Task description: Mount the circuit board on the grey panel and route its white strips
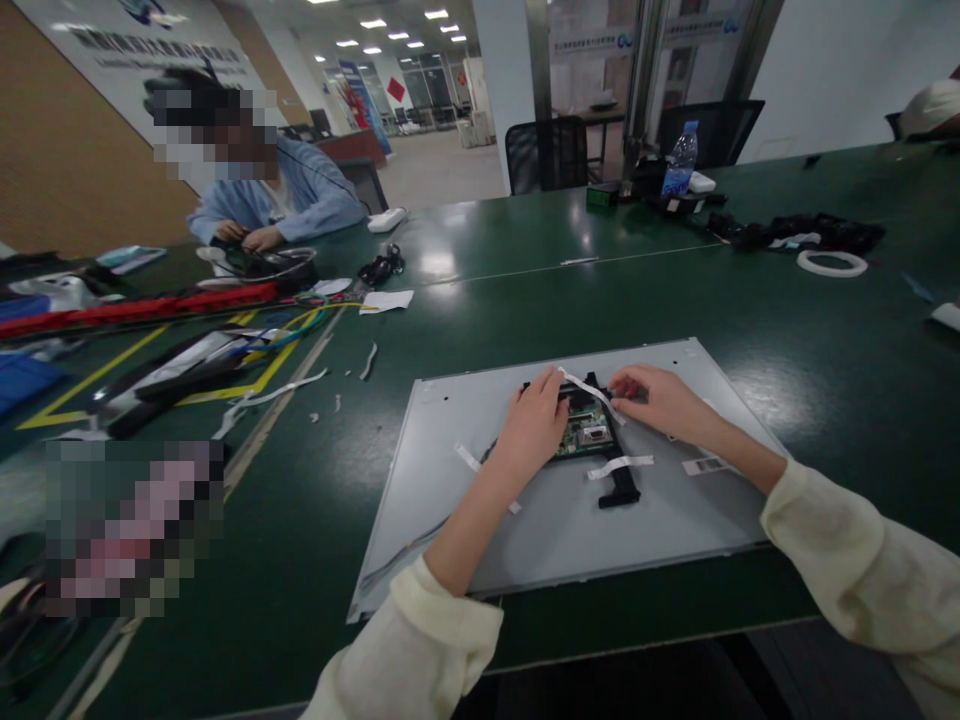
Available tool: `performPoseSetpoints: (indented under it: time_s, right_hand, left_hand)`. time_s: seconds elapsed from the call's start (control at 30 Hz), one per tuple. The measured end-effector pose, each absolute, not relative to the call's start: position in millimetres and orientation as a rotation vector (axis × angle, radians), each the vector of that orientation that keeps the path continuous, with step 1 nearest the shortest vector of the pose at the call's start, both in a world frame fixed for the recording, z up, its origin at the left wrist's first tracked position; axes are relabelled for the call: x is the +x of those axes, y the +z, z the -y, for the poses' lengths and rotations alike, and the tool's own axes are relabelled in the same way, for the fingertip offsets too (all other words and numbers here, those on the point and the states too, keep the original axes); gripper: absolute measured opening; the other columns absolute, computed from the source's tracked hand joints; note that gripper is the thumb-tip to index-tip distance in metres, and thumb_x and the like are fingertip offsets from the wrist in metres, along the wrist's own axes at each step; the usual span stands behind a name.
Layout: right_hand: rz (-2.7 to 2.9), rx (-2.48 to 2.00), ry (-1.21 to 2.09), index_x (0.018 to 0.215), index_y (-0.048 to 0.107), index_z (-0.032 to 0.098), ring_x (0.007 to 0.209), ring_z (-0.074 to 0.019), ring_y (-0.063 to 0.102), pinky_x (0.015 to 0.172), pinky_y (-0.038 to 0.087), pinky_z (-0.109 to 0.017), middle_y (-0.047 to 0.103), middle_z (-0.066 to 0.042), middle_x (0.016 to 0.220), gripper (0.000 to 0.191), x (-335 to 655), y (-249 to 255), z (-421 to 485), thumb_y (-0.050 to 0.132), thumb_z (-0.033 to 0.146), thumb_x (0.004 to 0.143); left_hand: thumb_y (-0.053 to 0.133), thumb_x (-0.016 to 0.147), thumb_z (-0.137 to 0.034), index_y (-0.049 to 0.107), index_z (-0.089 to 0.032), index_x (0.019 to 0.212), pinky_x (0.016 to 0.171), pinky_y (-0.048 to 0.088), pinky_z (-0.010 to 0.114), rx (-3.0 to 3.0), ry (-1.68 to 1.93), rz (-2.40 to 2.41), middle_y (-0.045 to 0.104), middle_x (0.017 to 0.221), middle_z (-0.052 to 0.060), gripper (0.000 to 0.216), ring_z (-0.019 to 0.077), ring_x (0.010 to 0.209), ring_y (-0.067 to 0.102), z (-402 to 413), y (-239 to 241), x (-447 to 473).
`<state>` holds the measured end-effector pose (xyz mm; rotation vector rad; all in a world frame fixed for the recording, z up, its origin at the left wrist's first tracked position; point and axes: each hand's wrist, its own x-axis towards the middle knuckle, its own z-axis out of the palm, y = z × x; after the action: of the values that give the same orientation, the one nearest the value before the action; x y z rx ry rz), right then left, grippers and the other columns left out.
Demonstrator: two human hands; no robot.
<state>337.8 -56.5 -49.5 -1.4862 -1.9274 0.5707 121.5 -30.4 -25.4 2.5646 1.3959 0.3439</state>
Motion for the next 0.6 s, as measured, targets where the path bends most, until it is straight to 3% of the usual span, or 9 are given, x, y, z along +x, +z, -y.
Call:
performPoseSetpoints:
  time_s: [0.43, 0.6]
  right_hand:
    - [1.907, -1.459, 0.624, 0.104, 0.065, 0.02, 0.079, -0.0161, 0.06, 0.075, 0.047, -0.03, 0.066, -0.004, 0.088, 0.026, 336.0, -44.9, 58.4, 0.058, 0.021, 0.08]
    - [1.846, -1.475, 0.655, 0.101, 0.065, 0.02, 0.076, -0.0154, 0.062, 0.074, 0.049, -0.03, 0.068, -0.004, 0.088, 0.022, 339.7, -39.2, 58.7, 0.055, 0.021, 0.082]
  left_hand:
    - [0.034, 0.094, -0.016, 0.042, -0.014, 0.135, 0.108, 0.034, 0.04, 2.622, 0.34, -1.467, 0.042, 0.147, 0.011, 0.042, 0.0212, 0.13, 0.044, 35.7, -23.5, 125.6]
    - [0.034, 0.093, -0.015, 0.046, -0.018, 0.131, 0.109, 0.031, 0.049, 2.631, 0.391, -1.512, 0.046, 0.144, 0.01, 0.04, 0.0235, 0.125, 0.049, 39.7, -20.7, 125.8]
